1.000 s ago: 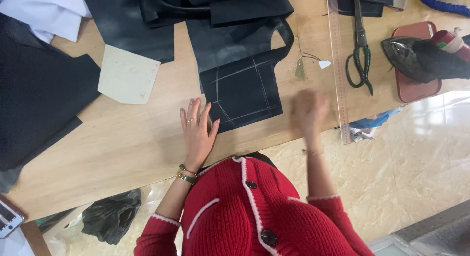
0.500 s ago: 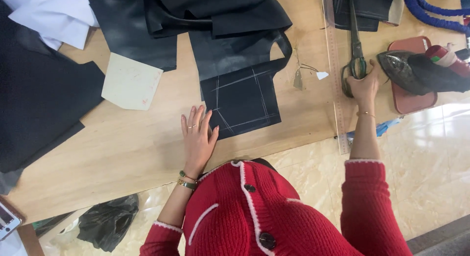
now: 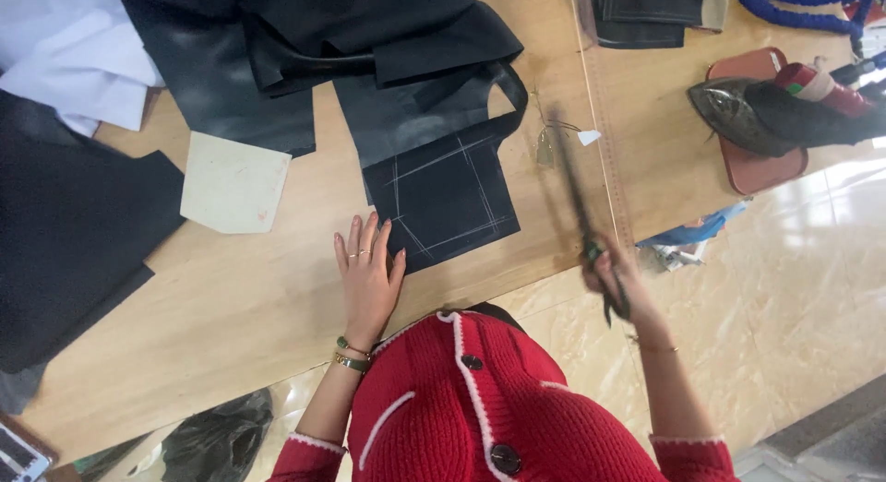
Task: Marking a pattern on black fabric with chalk and a ruler, then cutting it out with large tailor scissors.
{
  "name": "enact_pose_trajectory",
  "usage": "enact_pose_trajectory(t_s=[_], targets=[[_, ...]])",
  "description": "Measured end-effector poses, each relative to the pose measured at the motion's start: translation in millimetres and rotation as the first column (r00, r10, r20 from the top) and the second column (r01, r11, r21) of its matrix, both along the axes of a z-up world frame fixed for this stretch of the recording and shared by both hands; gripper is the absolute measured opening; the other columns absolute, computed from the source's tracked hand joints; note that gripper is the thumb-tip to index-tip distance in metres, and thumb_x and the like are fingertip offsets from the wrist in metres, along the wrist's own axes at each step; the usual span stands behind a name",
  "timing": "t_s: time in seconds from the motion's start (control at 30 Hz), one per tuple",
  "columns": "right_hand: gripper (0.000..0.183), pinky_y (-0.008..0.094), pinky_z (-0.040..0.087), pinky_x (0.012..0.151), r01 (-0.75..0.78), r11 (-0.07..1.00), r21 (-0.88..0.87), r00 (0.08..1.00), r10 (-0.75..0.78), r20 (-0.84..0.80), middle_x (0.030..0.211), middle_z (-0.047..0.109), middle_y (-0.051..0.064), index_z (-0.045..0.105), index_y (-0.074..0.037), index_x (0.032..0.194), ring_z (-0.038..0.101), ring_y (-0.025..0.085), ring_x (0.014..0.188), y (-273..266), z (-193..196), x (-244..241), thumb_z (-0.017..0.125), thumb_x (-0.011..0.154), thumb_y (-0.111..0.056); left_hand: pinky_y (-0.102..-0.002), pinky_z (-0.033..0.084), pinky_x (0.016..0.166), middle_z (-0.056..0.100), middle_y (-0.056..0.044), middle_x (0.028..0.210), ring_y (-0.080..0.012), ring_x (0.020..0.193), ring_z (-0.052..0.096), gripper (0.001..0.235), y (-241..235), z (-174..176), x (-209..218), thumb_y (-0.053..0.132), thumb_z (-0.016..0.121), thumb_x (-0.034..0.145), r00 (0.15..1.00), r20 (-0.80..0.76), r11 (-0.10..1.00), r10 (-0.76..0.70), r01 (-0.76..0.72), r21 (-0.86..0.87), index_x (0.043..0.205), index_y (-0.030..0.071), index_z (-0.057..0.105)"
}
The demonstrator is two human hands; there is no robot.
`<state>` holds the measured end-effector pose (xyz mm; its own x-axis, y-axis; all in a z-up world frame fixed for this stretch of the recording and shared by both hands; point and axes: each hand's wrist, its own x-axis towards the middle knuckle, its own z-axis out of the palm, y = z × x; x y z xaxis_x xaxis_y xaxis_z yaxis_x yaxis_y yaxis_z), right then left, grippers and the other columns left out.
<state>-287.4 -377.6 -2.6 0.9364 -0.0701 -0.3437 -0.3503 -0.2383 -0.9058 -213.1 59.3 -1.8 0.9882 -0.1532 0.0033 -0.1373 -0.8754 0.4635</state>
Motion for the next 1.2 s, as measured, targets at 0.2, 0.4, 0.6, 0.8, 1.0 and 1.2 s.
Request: enact_pose_trajectory(t_s=[0.2,0.4,0.6,0.8,1.0,1.2], targets=[[0.084,0.022,0.031,0.044,-0.108,0.948,0.299,0.922,0.208,-0.327,0.065,0.039,-0.001,0.055,-0.011,0.102,0.037,0.009,0.051,64.7,31.3,2.5,0.005,0.096,-0.079,-0.058,0.009,0.123,0.037,-0.006,0.163,-0.0288,0.154,0.024,0.05,0.9,-0.6,0.1,0.041,0.053,0.103,1.0,0.018,0.998,-0.023,0.022,0.063,0.148,0.02,0.049],[0.06,0.015,0.029,0.045,-0.015,0.95,0.313,0.966,0.094,-0.24,0.066,0.037,0.0,0.045,-0.017,0.144,0.037,0.006,0.052,71.7,4.6,27.6,0.024,0.105,-0.058,-0.059,0.009,0.123,0.037,-0.006,0.163,-0.0293,0.154,0.024,0.051,2.1,-11.0,-0.3,0.042,0.055,0.102,0.999,0.037,0.996,-0.03,0.027,0.085,0.148,0.02,0.05],[0.055,0.015,0.03,0.042,0.056,0.98,0.192,0.973,-0.011,-0.23,0.066,0.031,-0.004,0.043,-0.011,0.148,0.036,0.005,0.051,123.4,95.1,67.4,0.036,0.107,-0.046,-0.059,0.008,0.123,0.037,-0.004,0.163,-0.0282,0.154,0.024,0.051,1.8,-8.0,0.0,0.043,0.056,0.102,1.0,0.025,0.998,-0.017,0.015,0.06,0.147,0.021,0.051],[0.039,0.016,0.022,0.038,0.198,0.933,0.299,0.934,-0.087,-0.345,0.069,0.019,-0.008,0.053,-0.017,0.116,0.026,0.005,0.045,86.9,3.4,57.8,0.036,0.109,-0.052,-0.06,0.01,0.123,0.036,-0.004,0.164,-0.0291,0.154,0.025,0.051,2.0,-8.9,-0.4,0.042,0.057,0.102,0.999,0.048,0.998,-0.012,0.009,0.068,0.148,0.021,0.05],[0.074,0.011,0.024,0.037,0.477,0.768,0.426,0.857,-0.3,-0.419,0.063,0.031,-0.01,0.045,-0.018,0.079,0.031,0.0,0.044,78.9,34.3,70.8,0.028,0.085,-0.09,-0.06,0.009,0.123,0.035,-0.004,0.164,-0.0294,0.154,0.024,0.051,1.0,-9.9,-2.0,0.039,0.058,0.102,0.999,0.045,1.0,-0.007,0.007,-0.01,0.149,0.02,0.049],[0.078,0.015,0.024,0.037,0.333,0.871,0.362,0.929,-0.238,-0.283,0.056,0.025,-0.006,0.038,-0.016,0.073,0.025,0.003,0.042,57.8,13.7,24.7,0.019,0.087,-0.09,-0.06,0.007,0.123,0.032,-0.004,0.165,-0.0287,0.155,0.022,0.051,0.8,-11.8,-2.1,0.04,0.055,0.103,0.999,0.042,1.0,-0.006,0.006,0.008,0.149,0.02,0.048]])
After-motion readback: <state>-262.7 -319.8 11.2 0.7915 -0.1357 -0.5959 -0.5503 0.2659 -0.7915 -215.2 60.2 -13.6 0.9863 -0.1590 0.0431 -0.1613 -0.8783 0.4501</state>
